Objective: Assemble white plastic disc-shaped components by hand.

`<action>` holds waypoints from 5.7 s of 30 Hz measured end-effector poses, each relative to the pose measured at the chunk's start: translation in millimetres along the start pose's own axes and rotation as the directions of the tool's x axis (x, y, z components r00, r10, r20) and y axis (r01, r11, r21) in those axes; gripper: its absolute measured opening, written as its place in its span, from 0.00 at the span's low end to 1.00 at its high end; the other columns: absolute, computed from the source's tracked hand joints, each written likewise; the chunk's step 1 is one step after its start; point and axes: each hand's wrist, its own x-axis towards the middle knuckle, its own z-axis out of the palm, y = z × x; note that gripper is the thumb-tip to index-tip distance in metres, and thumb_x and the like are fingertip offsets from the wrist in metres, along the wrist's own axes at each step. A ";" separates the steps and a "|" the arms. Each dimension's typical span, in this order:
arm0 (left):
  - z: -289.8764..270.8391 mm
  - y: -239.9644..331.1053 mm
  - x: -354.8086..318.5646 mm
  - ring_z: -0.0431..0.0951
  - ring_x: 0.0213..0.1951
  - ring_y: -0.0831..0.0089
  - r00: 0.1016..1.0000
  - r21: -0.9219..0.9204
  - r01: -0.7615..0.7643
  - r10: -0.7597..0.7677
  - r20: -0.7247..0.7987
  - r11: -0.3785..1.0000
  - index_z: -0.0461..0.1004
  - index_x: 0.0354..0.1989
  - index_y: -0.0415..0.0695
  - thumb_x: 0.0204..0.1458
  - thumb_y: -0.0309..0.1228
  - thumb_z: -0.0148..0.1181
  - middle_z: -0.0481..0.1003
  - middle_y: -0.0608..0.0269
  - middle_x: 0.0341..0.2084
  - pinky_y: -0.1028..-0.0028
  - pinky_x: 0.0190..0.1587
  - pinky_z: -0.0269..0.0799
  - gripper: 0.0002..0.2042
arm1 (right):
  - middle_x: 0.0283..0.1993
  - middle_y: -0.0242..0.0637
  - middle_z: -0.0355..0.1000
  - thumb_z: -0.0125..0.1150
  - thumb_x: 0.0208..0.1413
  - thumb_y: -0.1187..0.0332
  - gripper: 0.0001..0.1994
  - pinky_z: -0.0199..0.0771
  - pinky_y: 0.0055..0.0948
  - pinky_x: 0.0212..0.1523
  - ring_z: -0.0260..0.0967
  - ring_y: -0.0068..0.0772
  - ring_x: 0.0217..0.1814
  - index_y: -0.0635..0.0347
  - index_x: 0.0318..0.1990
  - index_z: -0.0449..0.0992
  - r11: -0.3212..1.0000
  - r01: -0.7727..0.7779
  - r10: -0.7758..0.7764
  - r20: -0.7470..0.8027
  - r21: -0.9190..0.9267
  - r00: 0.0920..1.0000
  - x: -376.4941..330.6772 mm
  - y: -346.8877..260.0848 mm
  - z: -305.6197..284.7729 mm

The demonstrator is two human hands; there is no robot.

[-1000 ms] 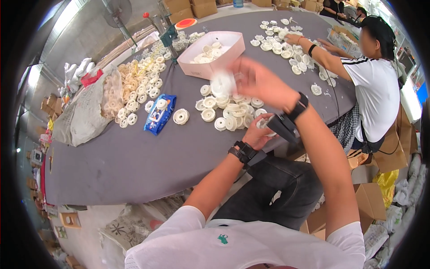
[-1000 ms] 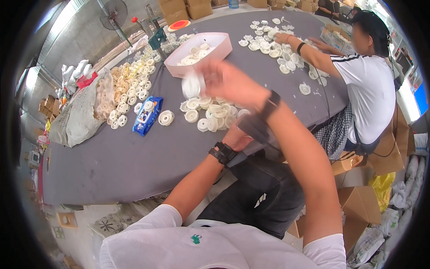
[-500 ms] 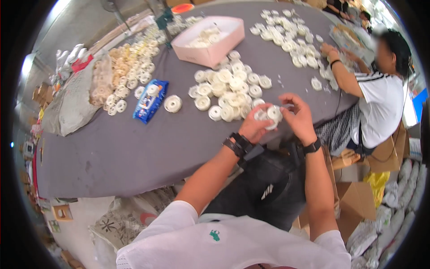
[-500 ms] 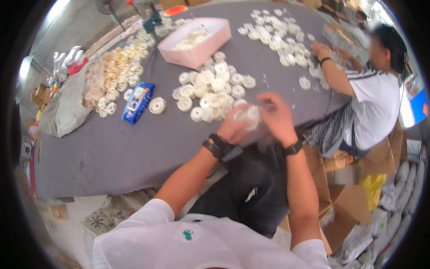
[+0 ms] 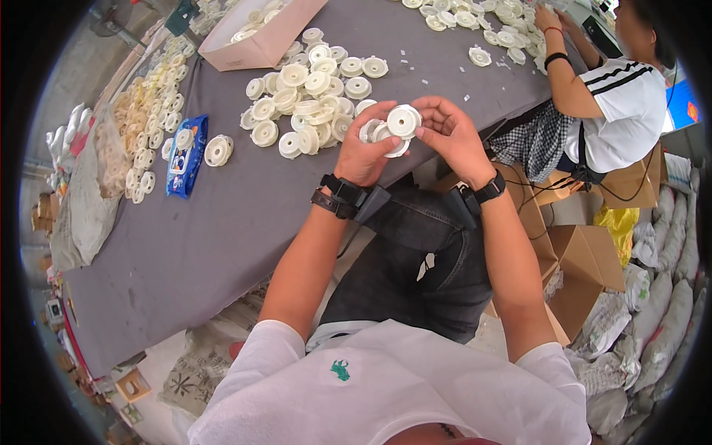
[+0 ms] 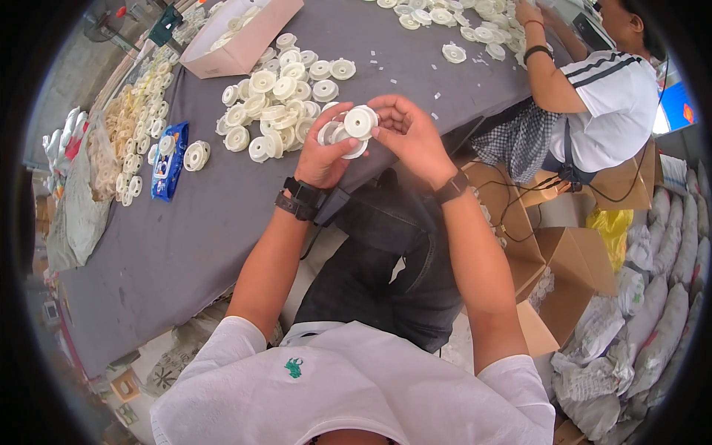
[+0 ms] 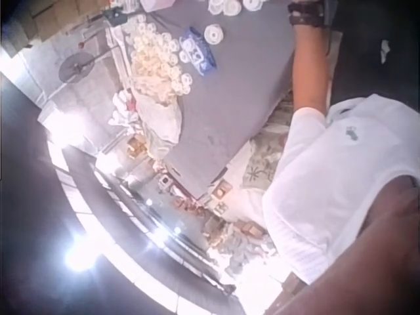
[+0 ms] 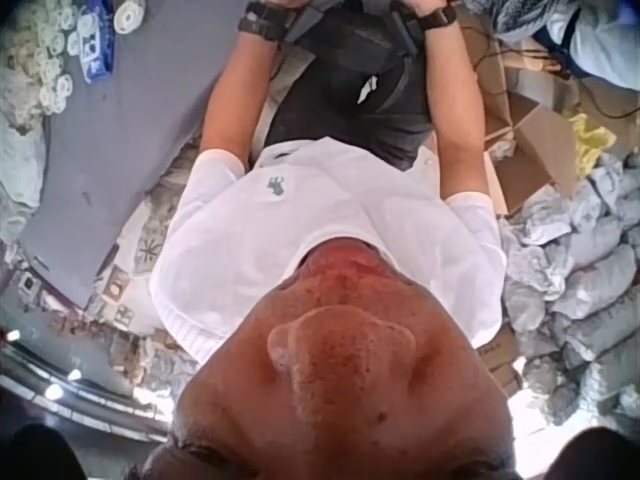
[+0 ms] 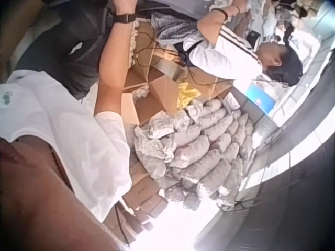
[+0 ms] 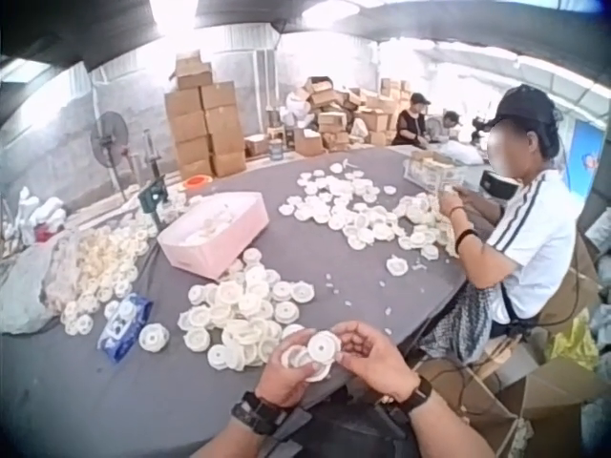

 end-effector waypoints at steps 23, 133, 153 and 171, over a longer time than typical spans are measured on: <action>-6.8 1.9 -1.2 0.82 0.46 0.61 1.000 -0.063 0.019 -0.018 0.017 0.998 0.73 0.47 0.42 0.60 0.29 0.65 0.79 0.53 0.44 0.60 0.41 0.84 0.10 | 0.47 0.39 0.80 0.60 0.64 0.77 0.16 0.79 0.26 0.49 0.78 0.26 0.47 0.66 0.58 0.70 0.979 -0.001 0.007 -0.026 0.205 1.000 2.4 -5.0 3.1; -18.1 -13.9 18.9 0.72 0.32 0.69 0.946 -0.481 0.325 -0.278 0.168 0.815 0.68 0.52 0.45 0.71 0.48 0.37 0.70 0.65 0.35 0.69 0.34 0.66 0.20 | 0.32 0.29 0.73 0.56 0.71 0.53 0.20 0.63 0.20 0.29 0.67 0.18 0.30 0.65 0.48 0.79 0.930 -0.366 0.367 -0.046 0.025 0.929 48.7 -9.2 -23.8; -11.9 -11.7 19.8 0.77 0.43 0.65 0.971 -0.470 0.240 -0.210 0.116 0.850 0.67 0.57 0.42 0.72 0.43 0.47 0.72 0.60 0.42 0.61 0.44 0.78 0.17 | 0.42 0.28 0.74 0.65 0.64 0.67 0.10 0.71 0.23 0.40 0.68 0.19 0.36 0.63 0.48 0.79 0.985 -0.096 0.104 0.051 -0.145 0.993 45.8 -4.1 -20.7; -12.8 -10.4 20.4 0.81 0.53 0.56 0.965 -0.483 0.254 -0.254 0.065 0.838 0.70 0.52 0.34 0.72 0.36 0.47 0.78 0.47 0.51 0.54 0.56 0.82 0.15 | 0.33 0.32 0.75 0.62 0.66 0.67 0.08 0.70 0.25 0.38 0.68 0.23 0.34 0.63 0.45 0.77 0.999 0.014 -0.018 -0.133 -0.035 0.991 54.9 2.0 -26.2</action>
